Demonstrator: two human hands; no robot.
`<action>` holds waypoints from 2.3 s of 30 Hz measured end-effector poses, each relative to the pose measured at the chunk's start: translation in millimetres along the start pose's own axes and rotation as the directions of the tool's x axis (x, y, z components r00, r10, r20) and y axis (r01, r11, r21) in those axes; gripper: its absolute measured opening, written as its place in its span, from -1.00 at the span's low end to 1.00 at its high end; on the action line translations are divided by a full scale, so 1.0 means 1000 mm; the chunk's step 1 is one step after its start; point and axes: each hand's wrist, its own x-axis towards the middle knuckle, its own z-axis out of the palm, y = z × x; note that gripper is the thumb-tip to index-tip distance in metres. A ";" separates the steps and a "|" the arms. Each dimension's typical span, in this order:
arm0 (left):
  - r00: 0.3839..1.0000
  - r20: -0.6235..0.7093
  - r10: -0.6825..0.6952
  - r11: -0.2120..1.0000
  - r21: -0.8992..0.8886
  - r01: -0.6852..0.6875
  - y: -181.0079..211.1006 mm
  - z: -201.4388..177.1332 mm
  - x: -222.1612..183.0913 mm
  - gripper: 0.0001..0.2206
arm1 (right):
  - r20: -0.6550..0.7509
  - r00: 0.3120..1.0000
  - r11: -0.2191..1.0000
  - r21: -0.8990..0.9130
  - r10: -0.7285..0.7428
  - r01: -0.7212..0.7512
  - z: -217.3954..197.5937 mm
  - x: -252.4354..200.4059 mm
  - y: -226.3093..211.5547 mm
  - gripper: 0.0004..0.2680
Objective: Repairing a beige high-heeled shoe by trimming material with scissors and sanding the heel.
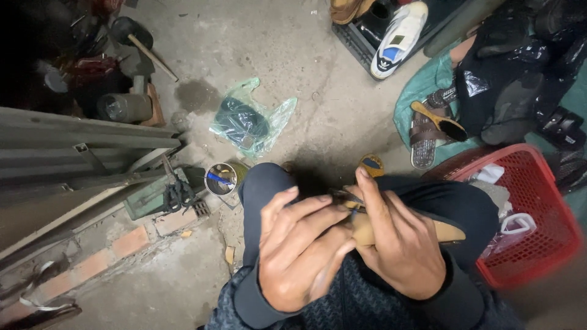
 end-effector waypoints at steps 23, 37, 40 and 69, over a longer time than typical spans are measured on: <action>1.000 -0.003 -0.013 0.994 -0.105 0.013 -0.005 0.019 0.000 -0.83 | 0.002 0.999 0.993 -0.112 0.045 -0.045 0.006 -0.004 0.006 -0.52; 0.993 -0.083 -0.088 0.996 -0.008 0.088 -0.030 -0.004 -0.009 -0.92 | 0.071 0.983 0.985 -0.031 0.171 -0.169 0.007 -0.013 0.015 -0.35; 0.955 -0.185 -0.231 0.968 -0.144 0.206 -0.039 -0.014 -0.020 -0.90 | 0.145 0.919 0.868 0.302 0.366 -0.393 0.005 -0.010 0.028 -0.17; 0.680 0.100 -0.727 0.559 -0.488 0.670 -0.074 0.021 -0.084 -0.84 | 0.322 0.818 -0.504 0.863 0.477 -0.046 0.075 0.004 0.018 -0.51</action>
